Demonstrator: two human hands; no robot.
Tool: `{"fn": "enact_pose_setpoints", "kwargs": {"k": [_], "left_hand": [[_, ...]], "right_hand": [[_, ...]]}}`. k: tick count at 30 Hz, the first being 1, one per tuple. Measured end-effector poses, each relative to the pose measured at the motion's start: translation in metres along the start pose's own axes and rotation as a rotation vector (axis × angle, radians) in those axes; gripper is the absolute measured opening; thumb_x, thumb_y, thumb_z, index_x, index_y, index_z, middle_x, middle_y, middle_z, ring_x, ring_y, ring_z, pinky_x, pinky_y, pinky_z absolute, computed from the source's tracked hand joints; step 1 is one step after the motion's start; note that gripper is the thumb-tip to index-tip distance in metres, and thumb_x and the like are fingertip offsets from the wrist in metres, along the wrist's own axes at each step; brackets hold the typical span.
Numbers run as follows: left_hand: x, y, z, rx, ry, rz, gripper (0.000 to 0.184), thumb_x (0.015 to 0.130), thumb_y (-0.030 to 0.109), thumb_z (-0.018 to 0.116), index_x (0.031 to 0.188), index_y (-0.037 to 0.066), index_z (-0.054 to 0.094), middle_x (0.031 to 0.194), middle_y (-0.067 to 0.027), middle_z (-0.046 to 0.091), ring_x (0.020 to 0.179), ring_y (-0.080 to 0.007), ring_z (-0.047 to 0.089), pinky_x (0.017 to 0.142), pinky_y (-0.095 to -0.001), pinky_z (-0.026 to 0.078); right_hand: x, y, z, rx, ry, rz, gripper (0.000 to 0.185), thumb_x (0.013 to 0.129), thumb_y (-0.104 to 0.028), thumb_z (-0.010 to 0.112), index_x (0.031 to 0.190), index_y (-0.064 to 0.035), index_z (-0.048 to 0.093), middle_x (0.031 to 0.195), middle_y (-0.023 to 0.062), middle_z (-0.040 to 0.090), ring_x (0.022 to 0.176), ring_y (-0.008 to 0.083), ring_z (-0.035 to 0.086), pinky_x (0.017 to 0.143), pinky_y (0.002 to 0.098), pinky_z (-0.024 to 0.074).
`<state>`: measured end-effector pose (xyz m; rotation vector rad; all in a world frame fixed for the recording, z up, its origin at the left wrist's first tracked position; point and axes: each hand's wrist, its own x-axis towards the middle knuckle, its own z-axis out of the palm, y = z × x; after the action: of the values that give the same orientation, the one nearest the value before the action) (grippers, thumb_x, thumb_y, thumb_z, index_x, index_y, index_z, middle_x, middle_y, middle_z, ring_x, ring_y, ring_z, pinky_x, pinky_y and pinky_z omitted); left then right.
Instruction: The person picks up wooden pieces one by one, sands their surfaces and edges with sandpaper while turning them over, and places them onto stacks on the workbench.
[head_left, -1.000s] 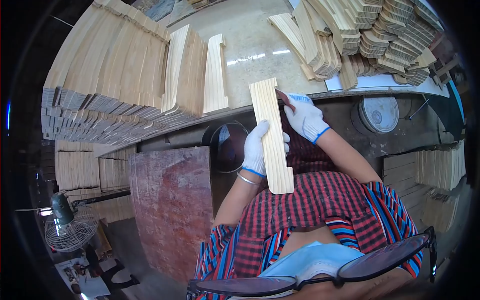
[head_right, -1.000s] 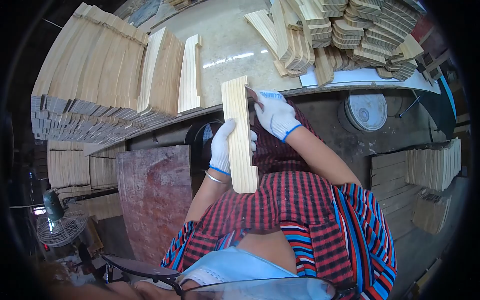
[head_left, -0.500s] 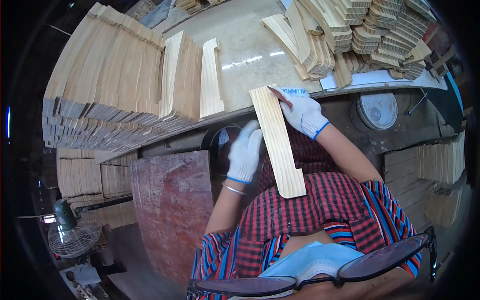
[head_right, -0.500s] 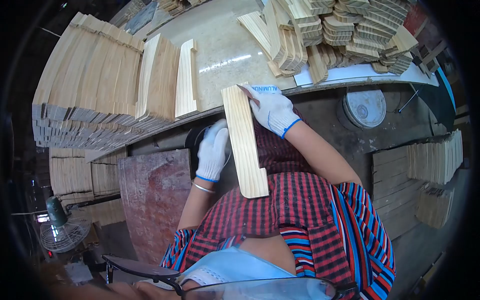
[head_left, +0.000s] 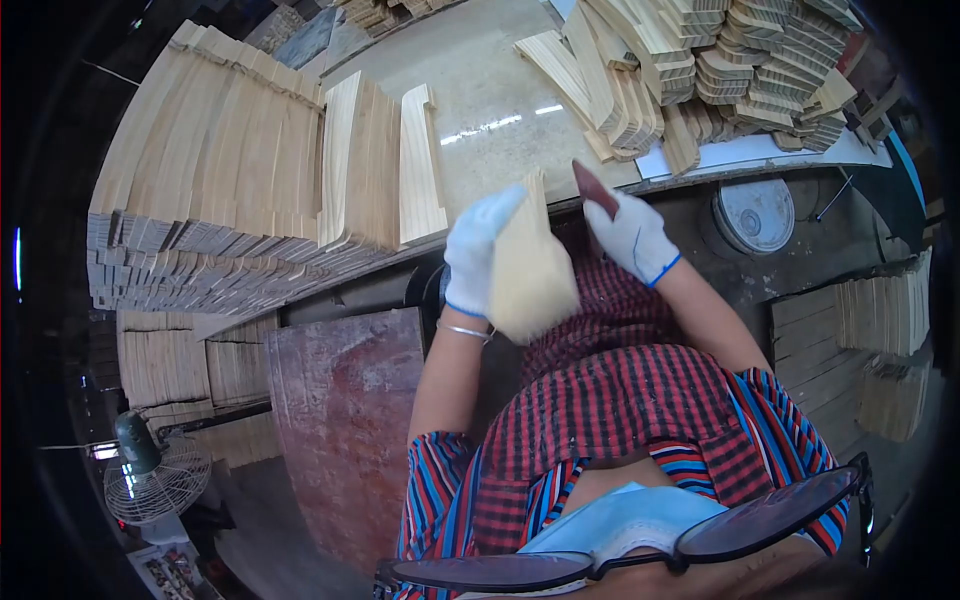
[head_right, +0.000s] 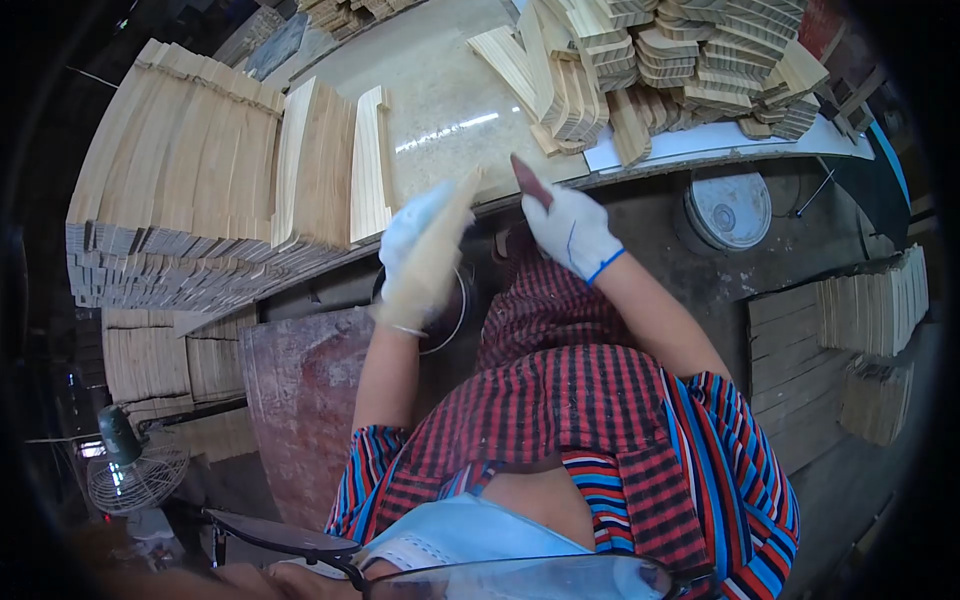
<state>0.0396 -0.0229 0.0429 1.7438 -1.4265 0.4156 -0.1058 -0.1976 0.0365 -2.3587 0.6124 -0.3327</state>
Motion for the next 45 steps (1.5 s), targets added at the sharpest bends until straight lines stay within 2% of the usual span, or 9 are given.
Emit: {"fn": "enact_pose_setpoints", "kwargs": {"k": [4, 12, 16, 20, 24, 28, 30, 32, 45], "left_hand": [[0.061, 0.009, -0.022, -0.072, -0.169, -0.679, 0.04, 0.08, 0.034, 0.072, 0.102, 0.001, 0.07, 0.092, -0.0154, 0.071, 0.086, -0.0284, 0.069, 0.078, -0.0352, 0.052], [0.094, -0.042, -0.006, -0.468, -0.097, -0.88, 0.039, 0.081, 0.026, 0.072, 0.103, -0.006, 0.067, 0.089, -0.0117, 0.071, 0.081, -0.0167, 0.067, 0.071, -0.0294, 0.052], [0.09, -0.048, -0.001, -0.507, -0.021, -0.893, 0.038, 0.081, 0.024, 0.072, 0.104, -0.006, 0.065, 0.089, -0.0097, 0.069, 0.079, -0.0161, 0.066, 0.069, -0.0279, 0.051], [0.084, -0.059, 0.001, -0.612, 0.094, -0.916, 0.037, 0.082, 0.022, 0.072, 0.105, -0.006, 0.064, 0.093, -0.0082, 0.068, 0.079, -0.0153, 0.064, 0.069, -0.0279, 0.051], [0.083, -0.053, -0.002, -0.619, 0.079, -0.999, 0.037, 0.082, 0.021, 0.072, 0.106, -0.006, 0.064, 0.096, -0.0086, 0.067, 0.084, -0.0153, 0.064, 0.072, -0.0282, 0.051], [0.076, -0.062, 0.003, -0.597, 0.143, -0.931, 0.037, 0.082, 0.021, 0.072, 0.107, -0.006, 0.063, 0.096, -0.0095, 0.067, 0.085, -0.0163, 0.064, 0.073, -0.0289, 0.052], [0.076, -0.063, 0.002, -0.611, 0.157, -0.935, 0.038, 0.083, 0.021, 0.072, 0.107, -0.006, 0.063, 0.096, -0.0102, 0.066, 0.085, -0.017, 0.064, 0.073, -0.0297, 0.052], [0.077, -0.064, 0.0, -0.653, 0.162, -0.966, 0.038, 0.083, 0.021, 0.072, 0.107, -0.006, 0.063, 0.096, -0.0103, 0.066, 0.085, -0.0172, 0.064, 0.074, -0.0297, 0.052], [0.074, -0.049, 0.006, -0.743, 0.258, -0.85, 0.039, 0.083, 0.021, 0.067, 0.109, -0.007, 0.059, 0.096, -0.01, 0.065, 0.082, -0.0184, 0.063, 0.075, -0.0328, 0.051]], "right_hand": [[0.03, -0.008, -0.009, -0.151, 0.049, -0.013, 0.046, 0.094, -0.032, 0.042, 0.14, -0.0321, 0.04, 0.088, 0.0185, 0.068, 0.079, 0.0405, 0.065, 0.072, 0.05, 0.0517], [0.08, -0.032, 0.033, -0.303, 0.033, -0.141, 0.053, 0.093, -0.027, 0.047, 0.144, -0.0281, 0.033, 0.094, 0.0112, 0.069, 0.083, 0.034, 0.067, 0.07, 0.0481, 0.0524], [0.059, -0.035, 0.026, -0.391, -0.004, -0.066, 0.031, 0.097, -0.039, 0.037, 0.118, -0.024, 0.054, 0.087, 0.0026, 0.067, 0.082, 0.025, 0.066, 0.071, 0.042, 0.0487], [0.052, -0.022, 0.012, -0.221, -0.147, -0.131, 0.03, 0.096, -0.035, 0.042, 0.122, -0.0249, 0.052, 0.087, 0.0025, 0.067, 0.08, 0.0276, 0.066, 0.066, 0.0453, 0.0492], [0.072, -0.034, 0.028, -0.471, -0.034, -0.119, 0.037, 0.098, -0.044, 0.03, 0.115, -0.024, 0.056, 0.084, 0.0018, 0.068, 0.081, 0.0269, 0.066, 0.073, 0.0446, 0.0487], [0.059, -0.036, 0.027, -0.21, -0.159, 0.031, 0.046, 0.099, -0.049, 0.026, 0.118, -0.0213, 0.057, 0.084, 0.0041, 0.069, 0.081, 0.0286, 0.067, 0.075, 0.0456, 0.0477], [0.058, -0.033, 0.018, -0.32, -0.21, 0.042, 0.038, 0.098, -0.041, 0.033, 0.119, -0.0193, 0.055, 0.089, 0.0049, 0.069, 0.08, 0.0296, 0.066, 0.072, 0.0462, 0.0483], [0.061, -0.017, 0.021, -0.248, -0.044, -0.275, 0.038, 0.094, -0.023, 0.047, 0.132, -0.0251, 0.044, 0.088, 0.0097, 0.068, 0.079, 0.0293, 0.068, 0.065, 0.0451, 0.0509], [0.026, -0.026, -0.009, -0.378, -0.123, 0.012, 0.042, 0.092, -0.021, 0.045, 0.134, -0.0246, 0.046, 0.098, 0.0126, 0.067, 0.088, 0.0334, 0.066, 0.071, 0.0458, 0.0518]]}}
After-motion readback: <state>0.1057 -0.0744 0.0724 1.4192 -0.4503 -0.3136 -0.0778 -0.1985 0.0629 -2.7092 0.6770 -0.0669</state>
